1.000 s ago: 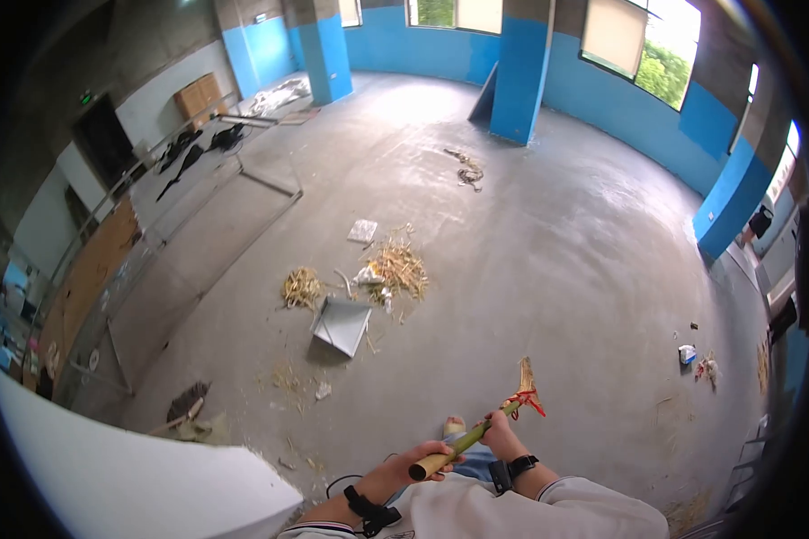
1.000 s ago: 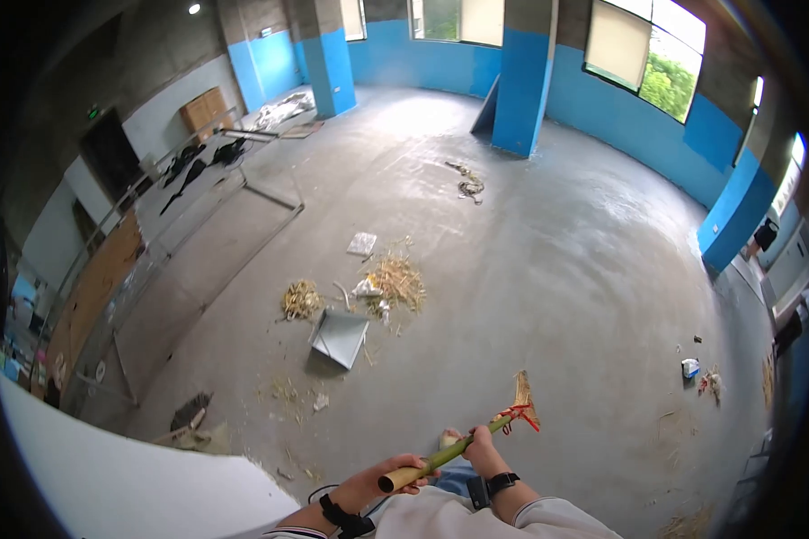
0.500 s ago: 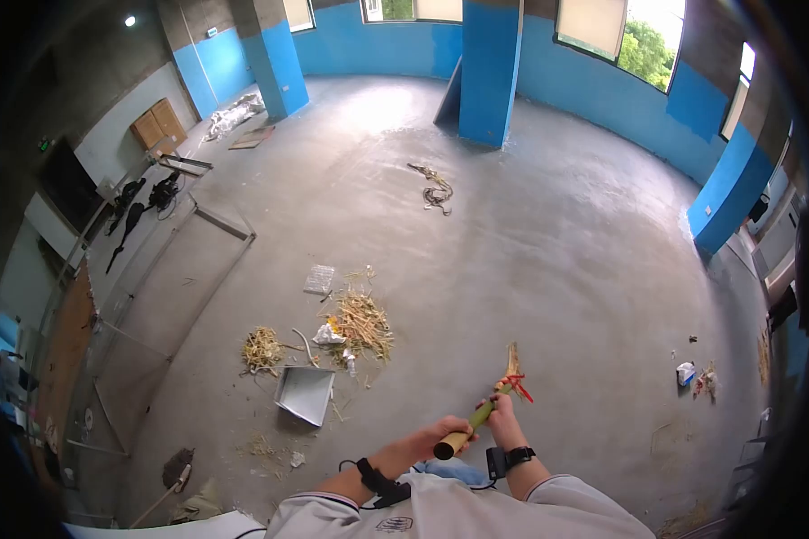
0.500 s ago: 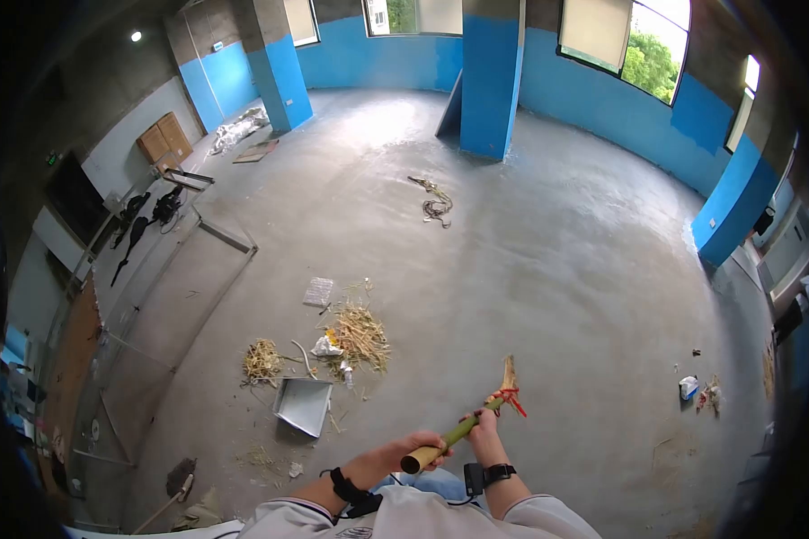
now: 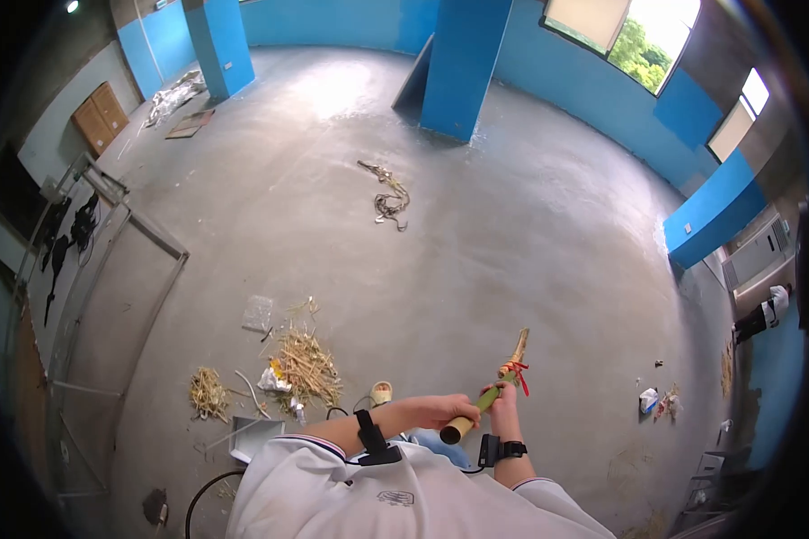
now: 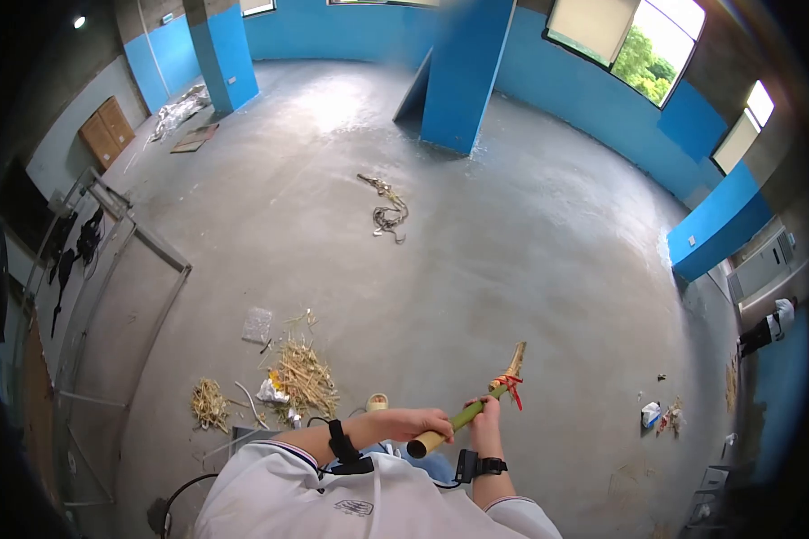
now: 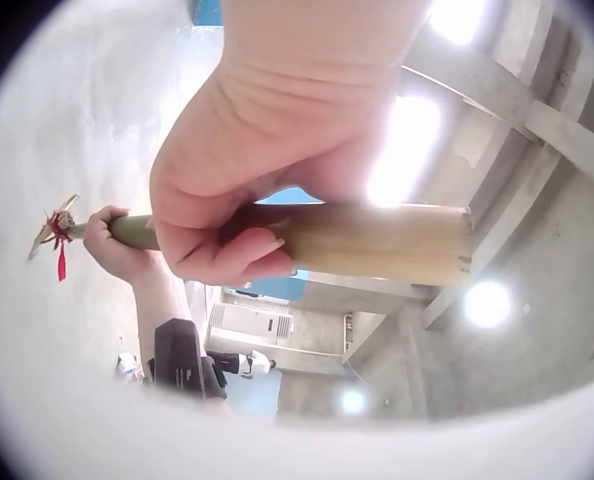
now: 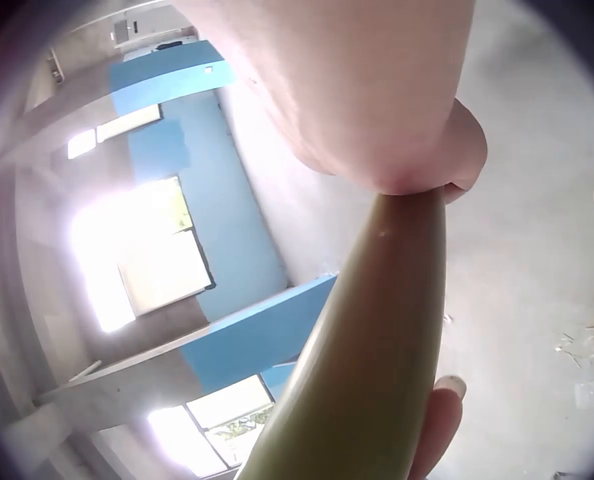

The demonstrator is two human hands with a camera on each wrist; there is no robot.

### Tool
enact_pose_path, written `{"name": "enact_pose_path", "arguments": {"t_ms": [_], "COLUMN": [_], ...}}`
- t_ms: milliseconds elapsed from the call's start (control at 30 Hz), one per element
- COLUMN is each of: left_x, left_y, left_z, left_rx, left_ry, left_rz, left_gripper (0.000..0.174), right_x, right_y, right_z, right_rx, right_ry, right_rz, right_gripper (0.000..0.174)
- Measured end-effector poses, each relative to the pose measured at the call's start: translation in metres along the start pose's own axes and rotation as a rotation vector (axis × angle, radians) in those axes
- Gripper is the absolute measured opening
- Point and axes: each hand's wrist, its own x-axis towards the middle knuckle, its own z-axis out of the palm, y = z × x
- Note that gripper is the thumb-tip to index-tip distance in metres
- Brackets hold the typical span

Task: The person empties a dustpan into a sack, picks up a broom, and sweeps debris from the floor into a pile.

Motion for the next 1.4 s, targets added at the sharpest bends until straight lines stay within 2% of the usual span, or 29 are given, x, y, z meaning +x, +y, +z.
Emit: {"name": "enact_pose_path", "arguments": {"t_ms": [67, 233, 300, 367, 400, 433, 467, 533, 567, 633, 700, 800, 867, 900, 933, 967, 1000, 1067, 1100, 1133, 1200, 1233, 1267, 1333, 1367, 1400], "left_x": [0.009, 0.057, 0.086, 0.110, 0.120, 0.139, 0.151, 0.155, 0.168, 0.173, 0.181, 0.183, 0.194, 0.208, 0.219, 0.224, 0.224, 0.223, 0.221, 0.225, 0.191, 0.182, 0.174, 0.164, 0.160, 0.158], "left_y": [0.056, 0.161, 0.191, 0.240, 0.264, 0.285, 0.319, 0.372, 0.391, 0.438, 0.479, 0.534, 0.570, 0.583, 0.601, 0.623, 0.649, 0.688, 0.705, 0.713, 0.752, 0.762, 0.772, 0.789, 0.794, 0.796], "left_z": [-0.032, -0.095, -0.123, -0.160, -0.172, -0.194, -0.204, -0.225, -0.243, -0.268, -0.301, -0.348, -0.385, -0.408, -0.431, -0.449, -0.471, -0.502, -0.519, -0.543, -0.569, -0.581, -0.594, -0.619, -0.628, -0.637], "left_rx": [-0.003, 0.069, 0.016, -0.019, -0.054, -0.055, -0.070, -0.068, -0.057, 0.009, 0.086, -0.058, -0.160, -0.248, -0.328, -0.338, -0.338, -0.441, -0.480, -0.517, -0.622, -0.634, -0.733, -0.868, -0.961, -1.059], "left_ry": [-0.122, -0.111, -0.080, -0.068, -0.060, -0.001, 0.006, 0.052, 0.022, 0.066, 0.093, 0.161, 0.181, 0.170, 0.157, 0.192, 0.195, 0.277, 0.319, 0.322, 0.327, 0.358, 0.365, 0.395, 0.472, 0.549], "left_rz": [-0.003, -0.054, 0.039, 0.039, 0.040, 0.021, 0.040, 0.016, -0.011, -0.067, -0.124, -0.060, -0.015, -0.029, -0.042, -0.034, -0.012, 0.036, 0.108, 0.174, 0.297, 0.310, 0.346, 0.415, 0.475, 0.537], "left_gripper": [0.027, 0.026, 0.021, 0.021, 0.021, 0.021, 0.021, 0.025, 0.025, 0.025, 0.025, 0.024, 0.021, 0.020, 0.018, 0.016, 0.016, 0.016, 0.016, 0.014, 0.013, 0.013, 0.014, 0.015, 0.016, 0.017], "right_x": [0.008, 0.043, 0.081, 0.127, 0.145, 0.160, 0.110, 0.120, 0.134, 0.175, 0.216, 0.288, 0.276, 0.269, 0.265, 0.271, 0.288, 0.333, 0.371, 0.356, 0.292, 0.293, 0.324, 0.444, 0.496, 0.484], "right_y": [-0.021, -0.068, -0.088, -0.110, -0.114, -0.132, -0.134, -0.150, -0.157, -0.180, -0.191, -0.198, -0.199, -0.200, -0.200, -0.202, -0.203, -0.207, -0.211, -0.208, -0.178, -0.169, -0.161, -0.143, -0.127, -0.116], "right_z": [0.045, 0.140, 0.178, 0.224, 0.241, 0.282, 0.340, 0.386, 0.416, 0.480, 0.533, 0.609, 0.673, 0.701, 0.733, 0.763, 0.797, 0.848, 0.881, 0.915, 0.992, 1.013, 1.033, 1.069, 1.076, 1.094], "right_rx": [-0.033, 0.076, 0.101, 0.096, 0.074, 0.037, -0.041, -0.089, -0.089, -0.170, -0.264, -0.406, -0.511, -0.531, -0.612, -0.692, -0.709, -0.601, -0.903, -0.930, -0.975, -1.076, -1.092, -1.154, -1.076, -1.123], "right_ry": [0.045, 0.115, 0.135, 0.137, 0.108, 0.058, -0.012, -0.255, -0.258, -0.103, -0.121, -0.199, -0.364, -0.355, -0.469, -0.586, -0.600, -0.491, -0.363, -0.361, -0.415, -0.501, -0.526, -0.241, -0.312, -0.314], "right_rz": [-0.069, -0.119, -0.081, -0.050, -0.033, -0.029, -0.137, -0.179, -0.163, 0.016, 0.057, 0.169, 0.070, 0.077, -0.002, -0.085, -0.091, 0.138, 0.144, 0.156, -0.036, -0.154, -0.127, 0.260, 0.185, 0.220], "right_gripper": [0.011, 0.010, 0.010, 0.011, 0.010, 0.009, 0.013, 0.019, 0.019, 0.021, 0.021, 0.023, 0.020, 0.020, 0.018, 0.016, 0.016, 0.016, 0.017, 0.017, 0.005, 0.011, 0.011, 0.007, 0.003, 0.003]}}
